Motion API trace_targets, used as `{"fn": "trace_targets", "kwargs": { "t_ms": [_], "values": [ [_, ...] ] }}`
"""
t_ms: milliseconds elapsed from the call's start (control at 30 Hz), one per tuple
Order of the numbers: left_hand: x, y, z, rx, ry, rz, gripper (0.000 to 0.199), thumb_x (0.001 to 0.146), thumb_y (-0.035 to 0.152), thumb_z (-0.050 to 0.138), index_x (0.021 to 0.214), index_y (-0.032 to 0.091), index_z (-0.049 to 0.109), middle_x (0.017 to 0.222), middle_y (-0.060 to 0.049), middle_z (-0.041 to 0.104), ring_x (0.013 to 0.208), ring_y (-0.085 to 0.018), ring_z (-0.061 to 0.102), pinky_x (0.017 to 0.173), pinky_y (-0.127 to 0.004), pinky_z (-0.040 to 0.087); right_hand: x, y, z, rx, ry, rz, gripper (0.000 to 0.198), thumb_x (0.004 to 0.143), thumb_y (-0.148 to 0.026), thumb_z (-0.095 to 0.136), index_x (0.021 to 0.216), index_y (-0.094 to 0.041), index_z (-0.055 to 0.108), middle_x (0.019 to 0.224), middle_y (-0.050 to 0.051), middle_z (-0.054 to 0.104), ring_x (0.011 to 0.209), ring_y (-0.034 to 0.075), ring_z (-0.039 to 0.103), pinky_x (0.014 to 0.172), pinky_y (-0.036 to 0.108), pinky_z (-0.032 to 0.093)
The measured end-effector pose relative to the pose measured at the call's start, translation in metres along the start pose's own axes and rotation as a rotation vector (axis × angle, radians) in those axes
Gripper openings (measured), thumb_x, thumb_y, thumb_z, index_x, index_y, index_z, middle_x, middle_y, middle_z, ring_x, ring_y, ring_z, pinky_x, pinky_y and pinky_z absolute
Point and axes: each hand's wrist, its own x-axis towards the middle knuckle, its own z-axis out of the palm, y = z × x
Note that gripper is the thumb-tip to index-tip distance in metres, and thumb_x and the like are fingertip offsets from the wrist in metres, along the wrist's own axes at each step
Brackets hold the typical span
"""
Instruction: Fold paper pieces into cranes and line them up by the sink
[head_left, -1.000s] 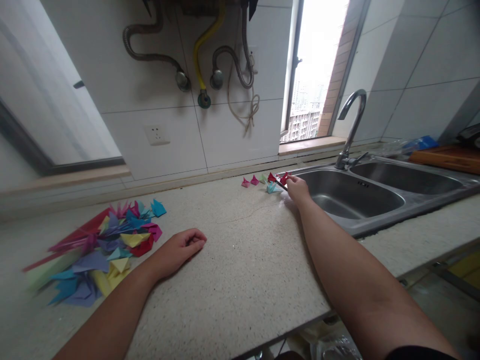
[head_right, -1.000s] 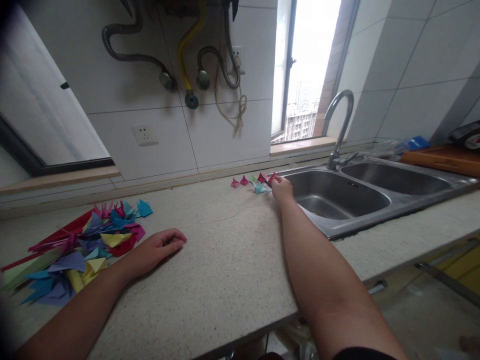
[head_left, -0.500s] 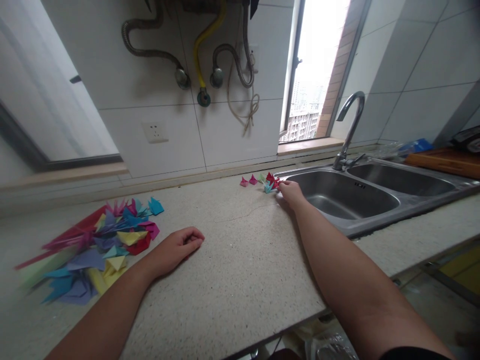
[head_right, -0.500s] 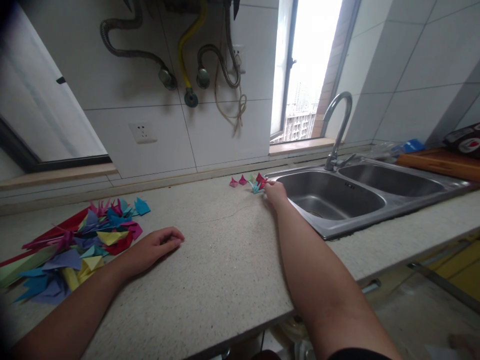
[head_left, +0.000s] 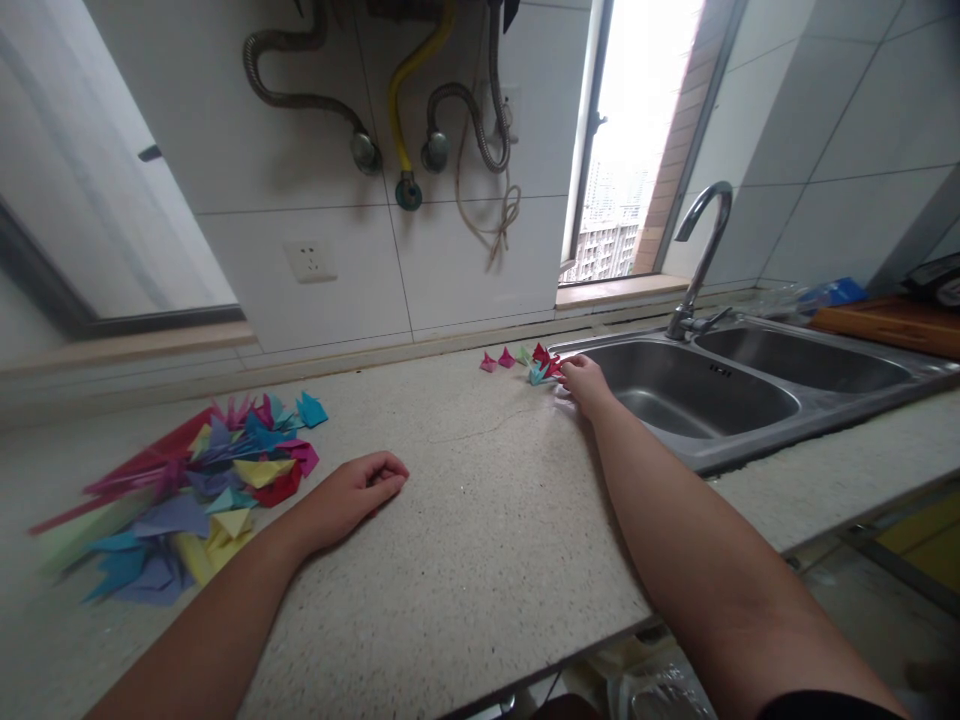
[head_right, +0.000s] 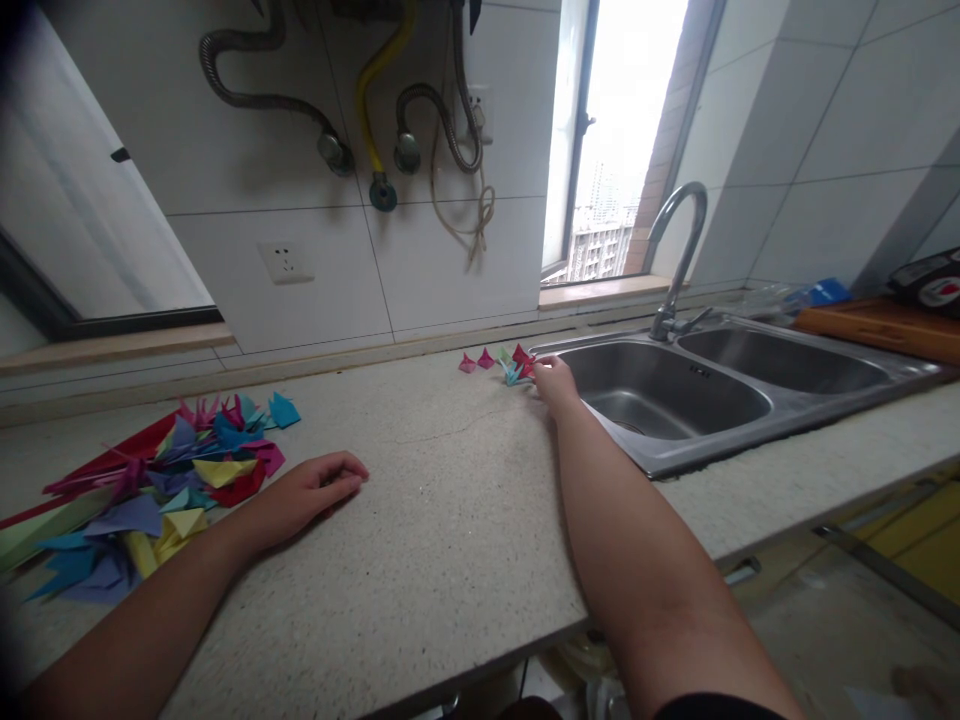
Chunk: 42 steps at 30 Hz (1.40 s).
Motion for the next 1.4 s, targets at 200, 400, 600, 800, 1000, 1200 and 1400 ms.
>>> {"fn": "trace_targets", "kwargs": {
  "t_ms": [200,400,600,800,1000,1200,1400],
  "values": [
    [0.0,0.001,0.0,-0.01,-0.008,0.002,0.037,0.088,0.05,0.052,0.102,0.018,0.06,0.078,0.0,0.053,0.066,-0.013,0.046,0.059,-0.023,0.035,-0.008,-0.007,-0.002,0.007,-0.092,-0.033,0.031,0.072,-0.034,0.055,0.089,-0.015,0.073,0.081,0.005,0.067,0.061,0.011,0.053,0.053,0.02,0.041],
    [0.0,0.002,0.0,-0.018,-0.009,-0.003,0.037,0.088,0.051,0.052,0.102,0.018,0.06,0.078,0.0,0.052,0.065,-0.012,0.045,0.059,-0.023,0.034,-0.013,-0.011,0.0,-0.024,-0.126,-0.034,0.035,0.07,-0.029,0.054,0.096,-0.017,0.075,0.084,0.005,0.068,0.063,0.012,0.053,0.054,0.021,0.041],
    [0.0,0.001,0.0,-0.016,-0.004,0.006,0.037,0.087,0.051,0.052,0.102,0.018,0.061,0.078,-0.001,0.053,0.067,-0.013,0.046,0.06,-0.023,0.035,-0.014,-0.013,0.002,-0.033,-0.101,-0.037,0.037,0.07,-0.024,0.057,0.102,-0.016,0.073,0.084,0.007,0.069,0.071,0.016,0.058,0.063,0.024,0.046],
    [0.0,0.0,0.0,0.01,0.009,0.016,0.038,0.088,0.051,0.051,0.102,0.017,0.061,0.08,-0.002,0.055,0.067,-0.014,0.048,0.061,-0.024,0.036,-0.012,-0.012,0.003,-0.035,-0.097,-0.018,0.032,0.071,-0.024,0.056,0.098,-0.016,0.071,0.081,0.006,0.068,0.068,0.015,0.058,0.059,0.023,0.044],
    [0.0,0.001,-0.001,0.019,0.005,0.016,0.037,0.088,0.05,0.051,0.102,0.018,0.062,0.079,-0.001,0.055,0.067,-0.014,0.048,0.061,-0.024,0.035,-0.014,-0.015,0.002,-0.006,-0.095,0.009,0.031,0.071,-0.027,0.059,0.1,-0.018,0.062,0.086,0.004,0.065,0.059,0.011,0.054,0.046,0.019,0.035],
    [0.0,0.001,0.0,0.02,0.013,0.021,0.036,0.088,0.05,0.051,0.101,0.018,0.062,0.079,-0.001,0.055,0.066,-0.014,0.047,0.061,-0.024,0.035,-0.014,-0.018,0.002,0.019,-0.065,0.017,0.049,0.073,-0.033,0.063,0.119,-0.019,0.054,0.099,0.007,0.065,0.062,0.012,0.056,0.049,0.021,0.041],
    [0.0,0.002,0.0,0.014,0.007,0.013,0.037,0.087,0.05,0.05,0.101,0.018,0.061,0.079,-0.001,0.055,0.065,-0.013,0.046,0.059,-0.024,0.035,-0.013,-0.017,0.002,-0.013,-0.028,-0.038,0.045,0.075,-0.032,0.061,0.116,-0.014,0.061,0.096,0.01,0.067,0.072,0.016,0.059,0.063,0.025,0.046]
  ]
}}
